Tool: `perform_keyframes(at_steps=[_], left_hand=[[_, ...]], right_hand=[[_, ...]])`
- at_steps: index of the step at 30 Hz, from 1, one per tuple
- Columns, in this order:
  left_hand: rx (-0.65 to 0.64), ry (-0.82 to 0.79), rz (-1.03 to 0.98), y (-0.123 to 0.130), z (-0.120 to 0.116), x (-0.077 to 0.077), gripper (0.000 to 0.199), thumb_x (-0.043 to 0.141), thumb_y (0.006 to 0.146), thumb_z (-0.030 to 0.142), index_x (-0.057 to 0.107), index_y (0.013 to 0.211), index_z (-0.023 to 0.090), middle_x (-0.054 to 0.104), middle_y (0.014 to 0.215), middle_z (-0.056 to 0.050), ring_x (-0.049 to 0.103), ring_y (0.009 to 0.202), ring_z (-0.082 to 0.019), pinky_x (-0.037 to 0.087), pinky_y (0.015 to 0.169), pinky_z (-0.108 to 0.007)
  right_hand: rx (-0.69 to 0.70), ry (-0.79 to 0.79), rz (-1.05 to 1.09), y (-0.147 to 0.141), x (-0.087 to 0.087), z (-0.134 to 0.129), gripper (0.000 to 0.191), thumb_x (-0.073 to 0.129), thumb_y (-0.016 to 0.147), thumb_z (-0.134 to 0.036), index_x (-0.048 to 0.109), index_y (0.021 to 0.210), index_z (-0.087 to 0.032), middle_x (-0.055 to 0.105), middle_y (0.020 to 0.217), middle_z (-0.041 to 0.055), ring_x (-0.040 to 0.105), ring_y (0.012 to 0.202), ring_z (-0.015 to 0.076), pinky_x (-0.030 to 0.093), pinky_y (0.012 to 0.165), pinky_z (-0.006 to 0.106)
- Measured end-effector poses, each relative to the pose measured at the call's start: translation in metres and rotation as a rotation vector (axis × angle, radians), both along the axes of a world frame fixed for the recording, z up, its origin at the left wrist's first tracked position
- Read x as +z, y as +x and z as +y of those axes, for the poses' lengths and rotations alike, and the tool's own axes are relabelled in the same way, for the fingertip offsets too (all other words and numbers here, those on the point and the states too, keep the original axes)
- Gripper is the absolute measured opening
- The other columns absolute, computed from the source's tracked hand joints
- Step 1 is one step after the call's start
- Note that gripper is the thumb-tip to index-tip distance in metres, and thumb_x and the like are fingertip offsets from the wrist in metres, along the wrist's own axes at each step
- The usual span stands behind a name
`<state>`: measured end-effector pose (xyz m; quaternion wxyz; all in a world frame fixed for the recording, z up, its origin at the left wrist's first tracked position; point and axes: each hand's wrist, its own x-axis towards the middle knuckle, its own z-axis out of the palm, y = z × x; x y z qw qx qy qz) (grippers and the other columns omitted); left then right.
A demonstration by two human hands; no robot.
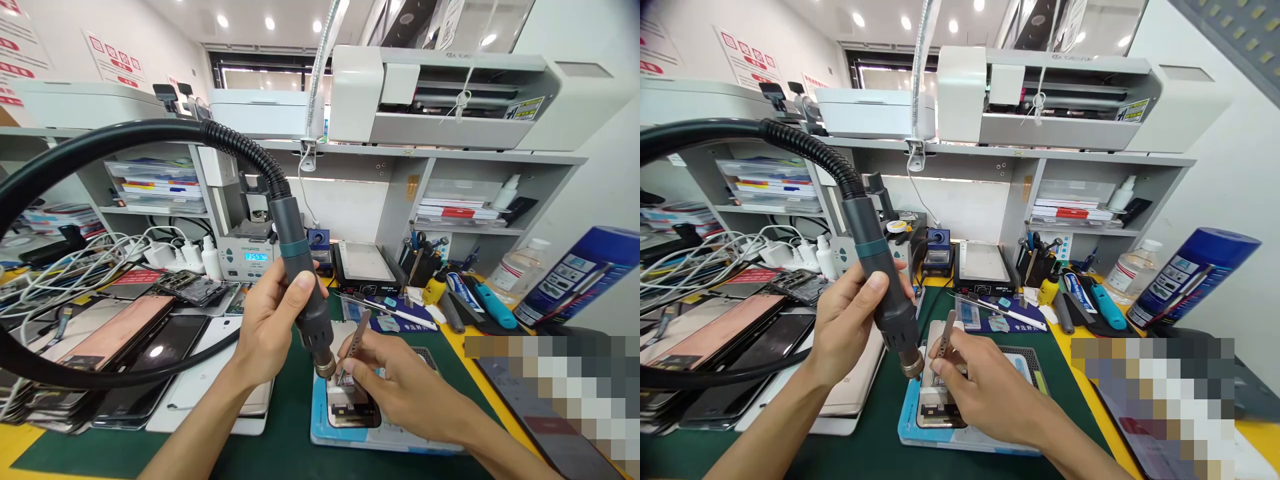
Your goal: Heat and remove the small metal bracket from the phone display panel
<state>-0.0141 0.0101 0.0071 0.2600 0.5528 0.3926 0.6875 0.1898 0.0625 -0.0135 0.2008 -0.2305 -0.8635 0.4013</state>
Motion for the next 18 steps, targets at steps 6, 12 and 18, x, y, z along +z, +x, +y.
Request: perform_keyframes(at_steps=[6, 12, 18], left_hand=[[-0.01, -0.007, -0.02, 0.0003, -0.0015, 0.0012, 0.029, 0.055, 0.103, 0.046, 0.06, 0.113, 0.019, 0.062, 0.089, -0.006, 0.055, 0.075, -0.018, 0.047, 0.062, -0.029], [-0.033, -0.007, -0.028, 0.0009, -0.0011, 0.0027, 0.028, 0.055, 0.103, 0.044, 0.06, 0.113, 0.019, 0.062, 0.09, -0.006, 0.055, 0.078, -0.018, 0.047, 0.066, -0.029], [-0.05, -0.005, -0.023, 0.0015, -0.003, 0.0022, 0.028, 0.054, 0.103, 0.044, 0.06, 0.113, 0.019, 0.062, 0.089, -0.006, 0.054, 0.074, -0.017, 0.046, 0.062, -0.028]], right_hand=[[0.043, -0.05, -0.024, 0.0002, 0.0039, -0.0014, 0.028, 0.043, 0.104, -0.04, 0.061, 0.107, -0.019, 0.064, 0.105, 0.007, 0.06, 0.097, 0.0183, 0.05, 0.087, 0.029], [0.039, -0.002, -0.048, 0.0011, 0.0046, -0.0046, 0.026, 0.043, 0.104, -0.038, 0.063, 0.105, -0.02, 0.065, 0.104, 0.0065, 0.06, 0.098, 0.0187, 0.049, 0.086, 0.028], [0.045, 0.015, -0.03, 0.0014, 0.007, -0.0064, 0.026, 0.045, 0.103, -0.037, 0.065, 0.105, -0.021, 0.065, 0.099, 0.0062, 0.061, 0.096, 0.0199, 0.05, 0.083, 0.029]])
